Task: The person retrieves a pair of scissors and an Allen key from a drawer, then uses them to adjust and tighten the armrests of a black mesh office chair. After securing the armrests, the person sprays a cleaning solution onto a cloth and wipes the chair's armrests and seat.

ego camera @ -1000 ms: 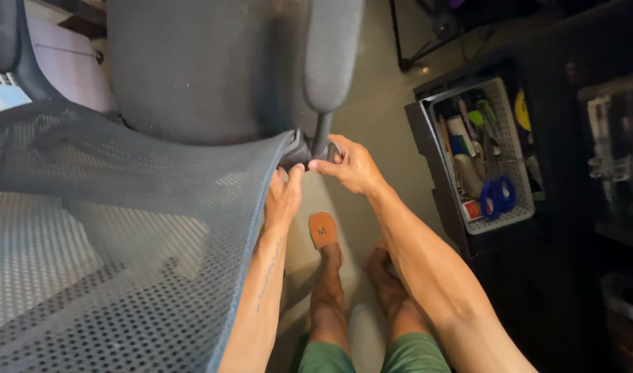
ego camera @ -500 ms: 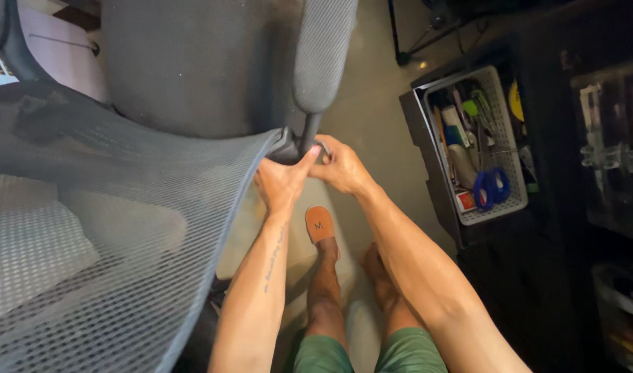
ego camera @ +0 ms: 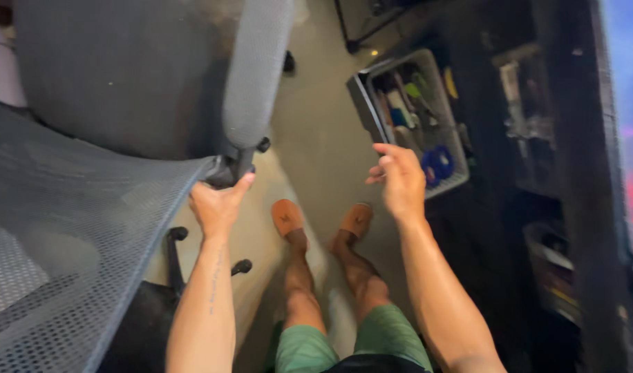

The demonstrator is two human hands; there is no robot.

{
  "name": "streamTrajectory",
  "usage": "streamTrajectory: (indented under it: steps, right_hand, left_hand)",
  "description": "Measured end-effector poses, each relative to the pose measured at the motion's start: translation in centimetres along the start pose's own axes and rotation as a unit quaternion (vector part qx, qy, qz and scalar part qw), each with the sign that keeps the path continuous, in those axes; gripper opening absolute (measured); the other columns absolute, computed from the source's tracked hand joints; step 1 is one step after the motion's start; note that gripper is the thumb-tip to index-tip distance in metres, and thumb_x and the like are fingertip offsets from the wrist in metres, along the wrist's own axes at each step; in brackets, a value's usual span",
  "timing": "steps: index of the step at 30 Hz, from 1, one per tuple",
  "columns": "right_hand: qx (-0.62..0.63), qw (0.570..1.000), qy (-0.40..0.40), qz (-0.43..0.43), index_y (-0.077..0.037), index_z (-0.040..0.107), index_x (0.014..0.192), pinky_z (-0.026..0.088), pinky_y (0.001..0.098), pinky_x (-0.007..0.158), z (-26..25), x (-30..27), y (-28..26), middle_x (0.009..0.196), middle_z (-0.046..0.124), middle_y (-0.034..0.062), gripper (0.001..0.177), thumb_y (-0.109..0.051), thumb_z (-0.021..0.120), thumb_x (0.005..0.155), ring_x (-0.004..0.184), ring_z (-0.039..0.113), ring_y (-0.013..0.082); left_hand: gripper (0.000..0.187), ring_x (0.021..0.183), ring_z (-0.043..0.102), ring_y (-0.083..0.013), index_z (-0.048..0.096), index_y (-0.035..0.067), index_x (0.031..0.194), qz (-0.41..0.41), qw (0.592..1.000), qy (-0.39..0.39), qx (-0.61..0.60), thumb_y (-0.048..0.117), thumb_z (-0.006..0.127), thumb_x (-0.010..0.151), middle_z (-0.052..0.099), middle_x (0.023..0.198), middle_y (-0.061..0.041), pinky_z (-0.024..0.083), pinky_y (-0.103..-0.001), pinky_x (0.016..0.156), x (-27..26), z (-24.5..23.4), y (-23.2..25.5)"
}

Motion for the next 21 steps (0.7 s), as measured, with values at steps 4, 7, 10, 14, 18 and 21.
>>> streamTrajectory:
  steps: [4, 7, 10, 14, 18, 21]
  right_hand:
    - [-0.146, 0.983, 0.082, 0.075, -0.001, 0.071, 0.117, 0.055, 0.0346, 0.069, -6.0, 1.9, 1.5, 0.092, 0.063, 0.0135, 0.026, -0.015, 0.059, 0.098, 0.074, 0.061, 0.0204]
    - [-0.366, 0.924, 0.114, 0.002, -0.004, 0.071, 0.118, 0.053, 0.0411, 0.080, -8.6, 3.8, 2.6, 0.099, 0.069, 0.0180, 0.033, -0.016, 0.071, 0.088, 0.088, 0.067, 0.0298]
    - [-0.441, 0.877, 0.122, -0.147, -0.001, 0.066, 0.120, 0.050, 0.0477, 0.087, -9.3, 5.2, 3.8, 0.105, 0.066, 0.0257, 0.041, -0.011, 0.076, 0.082, 0.098, 0.064, 0.0430]
    - [-0.473, 0.871, 0.107, -0.076, -0.001, 0.059, 0.125, 0.047, 0.0512, 0.094, -11.0, 7.1, 8.2, 0.110, 0.067, 0.0287, 0.044, -0.008, 0.071, 0.083, 0.106, 0.063, 0.0479]
    - [-0.486, 0.869, 0.084, -0.026, -0.002, 0.062, 0.122, 0.049, 0.0507, 0.092, -11.9, 7.8, 8.0, 0.108, 0.069, 0.0255, 0.042, -0.012, 0.072, 0.083, 0.106, 0.065, 0.0444]
    - [-0.511, 0.859, 0.038, 0.009, -0.007, 0.071, 0.112, 0.053, 0.0480, 0.088, -11.5, 6.8, 4.7, 0.108, 0.071, 0.0208, 0.033, -0.021, 0.077, 0.082, 0.104, 0.068, 0.0395]
  left_hand:
    - [0.078, 0.104, 0.068, -0.0325, 0.059, -0.005, 0.119, -0.044, 0.999, -0.006, -0.013, 0.038, 0.101, 0.069, 0.069, 0.114, -0.020, 0.053, -0.044, 0.095, -0.8, 0.7, -0.8]
    - [0.079, 0.106, 0.068, -0.0315, 0.054, -0.006, 0.121, -0.086, 0.995, -0.012, -0.057, 0.034, 0.099, 0.070, 0.067, 0.117, -0.019, 0.054, -0.042, 0.098, -1.3, 1.7, -1.2]
    - [0.087, 0.116, 0.064, -0.0316, 0.047, -0.006, 0.132, -0.065, 0.992, -0.006, -0.111, 0.031, 0.099, 0.073, 0.062, 0.127, -0.020, 0.051, -0.041, 0.105, -1.4, 2.1, -0.5]
    - [0.100, 0.126, 0.058, -0.0328, 0.038, -0.007, 0.142, -0.066, 0.993, 0.001, -0.097, 0.033, 0.099, 0.073, 0.057, 0.136, -0.023, 0.044, -0.042, 0.113, -1.4, 2.4, 0.0]
    - [0.107, 0.130, 0.057, -0.0337, 0.036, -0.007, 0.144, -0.092, 0.993, 0.000, -0.080, 0.037, 0.098, 0.069, 0.055, 0.139, -0.024, 0.042, -0.042, 0.114, -1.5, 2.5, -0.3]
    - [0.110, 0.131, 0.056, -0.0346, 0.033, -0.008, 0.146, -0.082, 0.992, 0.010, -0.094, 0.037, 0.098, 0.069, 0.054, 0.140, -0.024, 0.041, -0.042, 0.115, -1.5, 2.3, -0.2]
Point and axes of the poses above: each hand's wrist, its own x-axis towards the middle knuckle, its own z-axis out of the palm, y = z × x, the point moved 7 cm from there along x, towards the middle knuckle
